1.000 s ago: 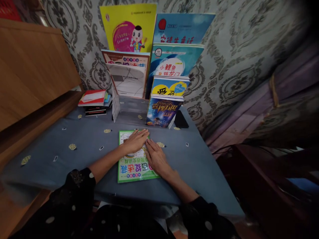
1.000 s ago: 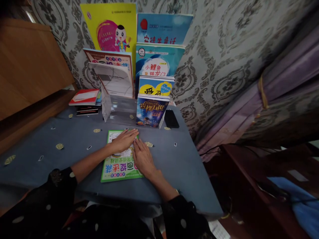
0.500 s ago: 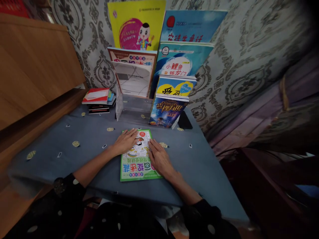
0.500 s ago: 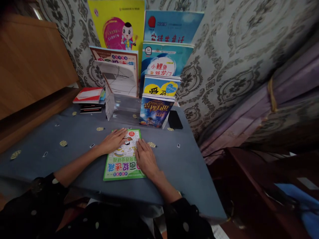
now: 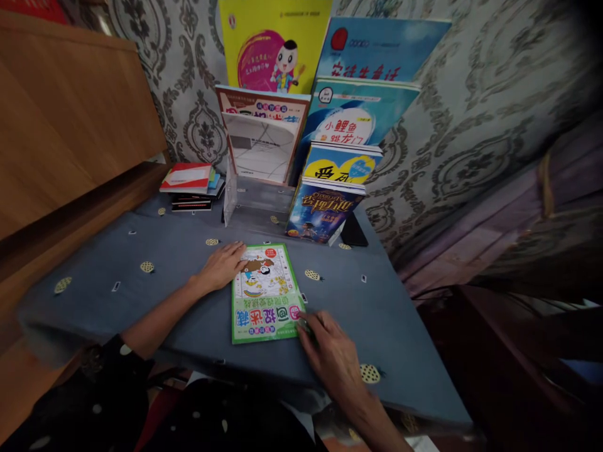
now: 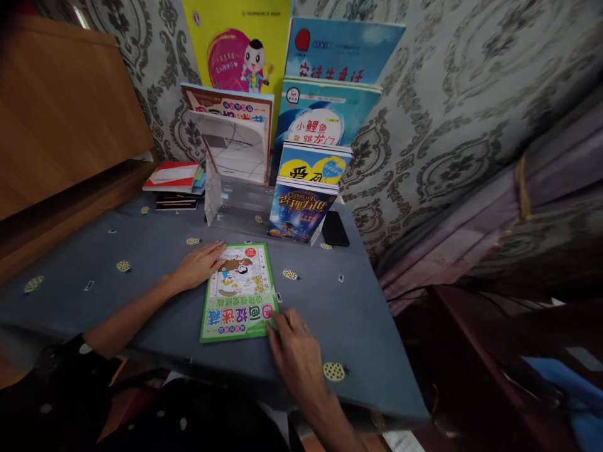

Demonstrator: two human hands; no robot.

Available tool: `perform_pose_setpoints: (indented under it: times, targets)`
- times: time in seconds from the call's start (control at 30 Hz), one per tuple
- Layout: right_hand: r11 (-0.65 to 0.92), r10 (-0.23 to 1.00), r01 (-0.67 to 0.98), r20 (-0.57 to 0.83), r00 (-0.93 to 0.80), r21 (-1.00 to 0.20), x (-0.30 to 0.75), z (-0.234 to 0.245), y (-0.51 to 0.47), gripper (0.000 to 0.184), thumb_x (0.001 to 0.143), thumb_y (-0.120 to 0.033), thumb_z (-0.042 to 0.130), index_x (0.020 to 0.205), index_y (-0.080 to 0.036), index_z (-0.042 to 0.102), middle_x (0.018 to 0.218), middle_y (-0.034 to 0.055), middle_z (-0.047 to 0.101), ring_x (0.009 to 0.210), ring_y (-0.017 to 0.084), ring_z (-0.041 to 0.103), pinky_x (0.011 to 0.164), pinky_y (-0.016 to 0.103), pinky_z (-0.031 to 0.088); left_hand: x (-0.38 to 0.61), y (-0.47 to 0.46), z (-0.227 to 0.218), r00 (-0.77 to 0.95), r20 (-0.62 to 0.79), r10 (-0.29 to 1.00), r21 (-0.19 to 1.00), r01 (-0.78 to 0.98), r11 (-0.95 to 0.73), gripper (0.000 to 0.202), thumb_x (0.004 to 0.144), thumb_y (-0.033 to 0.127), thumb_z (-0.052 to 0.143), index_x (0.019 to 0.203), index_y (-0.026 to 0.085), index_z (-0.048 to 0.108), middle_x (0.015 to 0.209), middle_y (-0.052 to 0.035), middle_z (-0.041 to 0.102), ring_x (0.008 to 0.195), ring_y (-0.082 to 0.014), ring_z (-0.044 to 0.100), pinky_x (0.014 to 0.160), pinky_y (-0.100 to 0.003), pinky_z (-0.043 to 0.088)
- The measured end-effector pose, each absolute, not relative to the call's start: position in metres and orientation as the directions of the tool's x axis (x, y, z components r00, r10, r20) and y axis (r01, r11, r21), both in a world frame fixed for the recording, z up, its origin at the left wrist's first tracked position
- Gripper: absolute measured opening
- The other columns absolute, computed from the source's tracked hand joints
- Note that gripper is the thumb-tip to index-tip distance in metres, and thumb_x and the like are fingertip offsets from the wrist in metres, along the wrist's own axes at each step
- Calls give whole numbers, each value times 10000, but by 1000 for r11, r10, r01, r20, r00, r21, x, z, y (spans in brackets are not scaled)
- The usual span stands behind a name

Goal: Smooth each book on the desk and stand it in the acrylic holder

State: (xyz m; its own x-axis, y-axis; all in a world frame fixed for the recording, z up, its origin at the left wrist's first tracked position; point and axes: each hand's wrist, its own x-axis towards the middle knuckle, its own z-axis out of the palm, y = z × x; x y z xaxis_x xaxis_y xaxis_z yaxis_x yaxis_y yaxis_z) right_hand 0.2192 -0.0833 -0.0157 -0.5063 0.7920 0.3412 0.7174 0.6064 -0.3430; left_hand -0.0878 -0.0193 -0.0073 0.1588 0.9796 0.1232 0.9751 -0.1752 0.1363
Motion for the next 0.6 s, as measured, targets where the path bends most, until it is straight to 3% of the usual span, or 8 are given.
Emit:
perform_pose_setpoints:
  times: [0.13, 0.37, 0.6]
  targets:
    - [570, 821, 706, 318, -474, -421, 227, -15, -93, 296, 997, -327, 406, 1092, -223, 667, 860, 57, 673, 693, 189, 677, 597, 279, 526, -85, -29, -3, 119, 139, 983, 81, 988, -131, 451, 1001, 345, 387, 1376, 129, 515, 1442, -153, 519, 1310, -299, 486, 1098, -441, 374]
    - [580, 812, 693, 374, -448, -429, 220, -15, -60, 266, 950, -268, 447, 1045, -202, 687, 959, 90, 670, 871, 223, 664, 788, 333, 551, -78, -59, 21, 7, 97, 995, -89, 996, 2, 304, 995, 304, 420, 1152, 150, 630, 1117, -143, 652, 1093, -295, 582, 915, -415, 469]
    - [566, 824, 733, 299, -482, -377, 200, -17, 3, 315, 916, -261, 502, 1151, -141, 674, 1189, 164, 622, 1087, 286, 580, 975, 449, 477, -66, -87, 46, -58, -44, 997, -152, 987, 51, 301, 995, 274, 436, 1026, 110, 686, 1036, -159, 676, 987, -284, 646, 855, -395, 477]
